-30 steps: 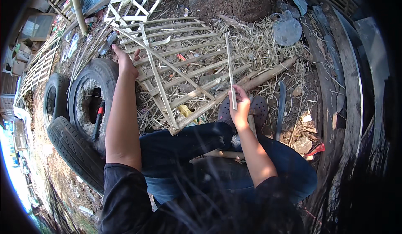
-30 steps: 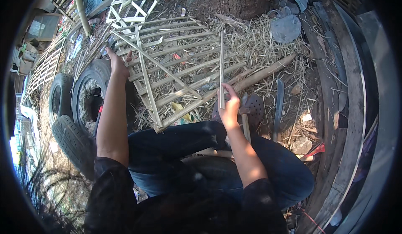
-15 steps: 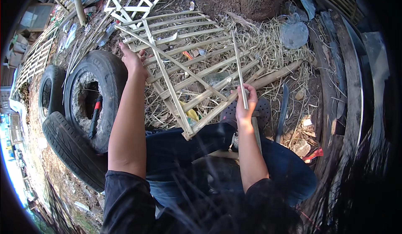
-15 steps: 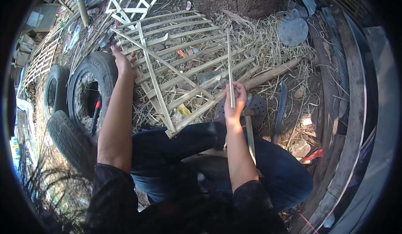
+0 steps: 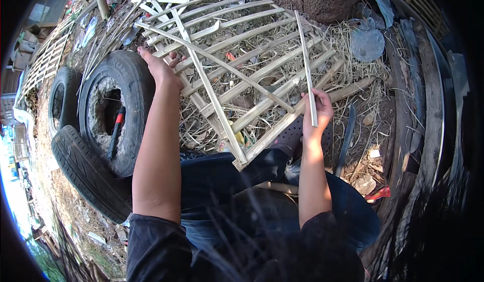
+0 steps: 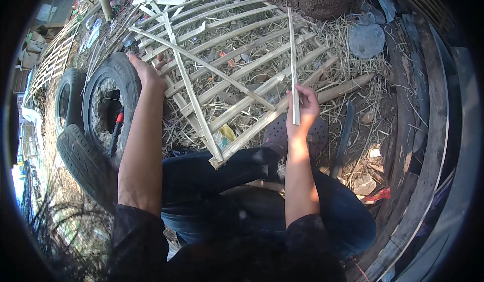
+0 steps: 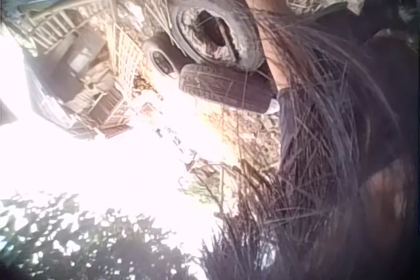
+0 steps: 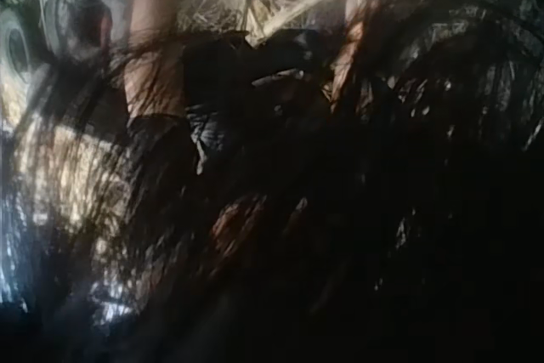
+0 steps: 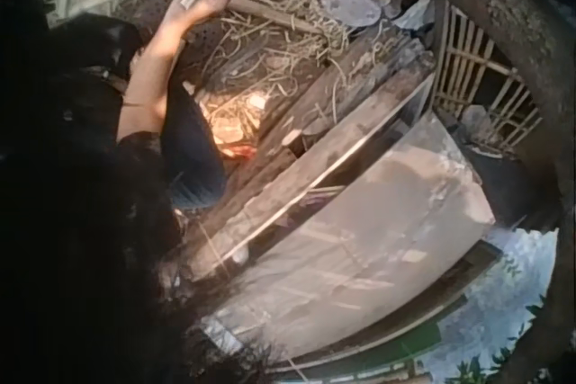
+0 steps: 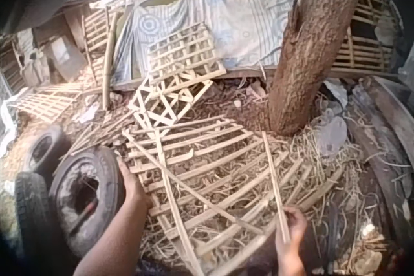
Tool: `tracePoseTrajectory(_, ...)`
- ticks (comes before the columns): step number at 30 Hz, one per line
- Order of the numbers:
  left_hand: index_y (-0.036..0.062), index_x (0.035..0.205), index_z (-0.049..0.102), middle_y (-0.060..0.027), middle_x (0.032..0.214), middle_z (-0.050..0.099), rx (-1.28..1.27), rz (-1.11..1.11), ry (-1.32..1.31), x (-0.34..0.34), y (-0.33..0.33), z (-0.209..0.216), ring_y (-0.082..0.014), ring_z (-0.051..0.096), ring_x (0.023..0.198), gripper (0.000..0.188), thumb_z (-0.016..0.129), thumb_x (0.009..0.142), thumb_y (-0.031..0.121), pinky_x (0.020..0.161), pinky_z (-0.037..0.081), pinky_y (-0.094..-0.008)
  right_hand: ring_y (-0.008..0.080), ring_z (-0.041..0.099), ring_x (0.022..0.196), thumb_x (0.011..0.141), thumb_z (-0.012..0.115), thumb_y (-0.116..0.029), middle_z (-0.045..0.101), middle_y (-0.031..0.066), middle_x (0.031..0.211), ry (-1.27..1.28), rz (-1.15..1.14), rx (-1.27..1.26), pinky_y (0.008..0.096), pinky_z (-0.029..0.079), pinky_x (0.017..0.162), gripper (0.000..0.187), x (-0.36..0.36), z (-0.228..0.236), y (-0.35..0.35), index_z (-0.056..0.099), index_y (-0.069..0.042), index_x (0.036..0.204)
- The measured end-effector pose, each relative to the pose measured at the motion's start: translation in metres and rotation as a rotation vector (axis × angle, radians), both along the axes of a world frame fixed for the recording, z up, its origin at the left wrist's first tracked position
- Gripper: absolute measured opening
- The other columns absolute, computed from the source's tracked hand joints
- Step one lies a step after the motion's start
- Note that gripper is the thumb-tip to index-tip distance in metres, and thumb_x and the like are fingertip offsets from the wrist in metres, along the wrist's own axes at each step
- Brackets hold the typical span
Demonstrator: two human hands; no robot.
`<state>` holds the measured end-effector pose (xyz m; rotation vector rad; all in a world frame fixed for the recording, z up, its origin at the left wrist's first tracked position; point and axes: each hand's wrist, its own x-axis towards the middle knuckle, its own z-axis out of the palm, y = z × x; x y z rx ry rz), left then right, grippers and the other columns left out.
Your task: The person shaves thin strips of wood using a large blade and then hammers a wood slat into a lattice frame to assemble a bamboo-style gate.
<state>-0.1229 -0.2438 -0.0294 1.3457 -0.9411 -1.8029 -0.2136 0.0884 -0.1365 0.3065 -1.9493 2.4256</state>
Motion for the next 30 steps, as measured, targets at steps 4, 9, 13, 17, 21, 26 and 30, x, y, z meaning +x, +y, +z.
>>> tracePoseTrajectory(4, 0.02, 0.138, 0.036, -0.0117, 0.098, 0.058, -0.145, 0.094, 0.011, 0.023, -0.027, -0.017, -0.0239, 0.061, 0.081, 0.08, 0.029, 0.085, 0.079, 0.073, 0.053, -0.0458, 0.0162, 0.059, 0.097, 0.079, 0.065, 0.011, 0.054, 0.0086, 0.104, 0.248, 0.041, 0.129, 0.0257, 0.053, 0.083, 0.022, -0.025, 0.006, -0.037, 0.063, 0.003, 0.1)
tracePoseTrajectory(9, 0.0066, 0.148, 0.022, -0.0106, 0.137, 0.041, -0.109, 0.274, -0.006, 0.006, -0.036, -0.061, -0.0265, 0.058, 0.09, 0.106, 0.04, 0.078, 0.084, 0.093, 0.046, -0.0483, 0.0169, 0.058, 0.096, 0.08, 0.063, 0.01, 0.053, 0.0076, 0.102, 0.364, 0.111, 0.109, 0.0267, 0.055, 0.081, 0.023, -0.09, 0.004, -0.078, 0.064, 0.0, 0.1)
tracePoseTrajectory(13, 0.0037, 0.137, 0.037, -0.0108, 0.12, 0.05, -0.008, 0.387, 0.004, -0.009, -0.049, -0.117, -0.0232, 0.054, 0.076, 0.093, 0.044, 0.081, 0.078, 0.078, 0.055, -0.0434, 0.0149, 0.056, 0.096, 0.08, 0.063, 0.008, 0.052, 0.0073, 0.1, 0.245, 0.246, 0.143, 0.0248, 0.053, 0.081, 0.022, -0.128, -0.02, -0.097, 0.062, 0.0, 0.101)
tracePoseTrajectory(17, 0.0021, 0.123, 0.047, -0.0095, 0.098, 0.055, -0.112, 0.351, 0.024, -0.02, -0.041, -0.165, -0.0192, 0.053, 0.07, 0.081, 0.042, 0.086, 0.074, 0.063, 0.058, -0.0358, 0.0184, 0.066, 0.093, 0.085, 0.067, -0.002, 0.066, 0.011, 0.1, 0.274, 0.263, 0.368, 0.0279, 0.052, 0.081, 0.019, -0.139, -0.063, -0.083, 0.059, -0.001, 0.102)
tracePoseTrajectory(21, 0.0085, 0.109, 0.051, -0.0043, 0.072, 0.053, 0.039, 0.258, 0.161, 0.008, -0.048, -0.185, -0.0129, 0.045, 0.056, 0.077, 0.037, 0.083, 0.079, 0.051, 0.046, -0.025, 0.0306, 0.067, 0.078, 0.078, 0.064, 0.001, 0.066, 0.0113, 0.088, 0.745, 0.241, 0.763, 0.0378, 0.054, 0.068, 0.025, -0.126, -0.055, -0.066, 0.059, -0.004, 0.102)
tracePoseTrajectory(26, 0.0118, 0.109, 0.052, -0.0033, 0.071, 0.049, 0.105, 0.283, 0.165, 0.004, -0.038, -0.205, -0.0135, 0.042, 0.056, 0.078, 0.032, 0.082, 0.083, 0.052, 0.037, -0.0246, 0.03, 0.066, 0.071, 0.08, 0.059, 0.002, 0.064, 0.0114, 0.082, 0.938, 0.403, 0.862, 0.0389, 0.054, 0.062, 0.023, -0.12, -0.073, -0.063, 0.059, -0.007, 0.101)
tracePoseTrajectory(30, 0.0144, 0.102, 0.054, -0.0019, 0.068, 0.045, 0.098, 0.26, 0.131, -0.01, -0.017, -0.2, -0.0128, 0.039, 0.057, 0.079, 0.029, 0.079, 0.086, 0.056, 0.038, -0.0258, 0.0305, 0.067, 0.075, 0.078, 0.063, 0.0, 0.066, 0.0121, 0.086, 0.93, 0.414, 0.9, 0.0389, 0.056, 0.064, 0.022, -0.127, -0.085, -0.067, 0.06, -0.006, 0.099)
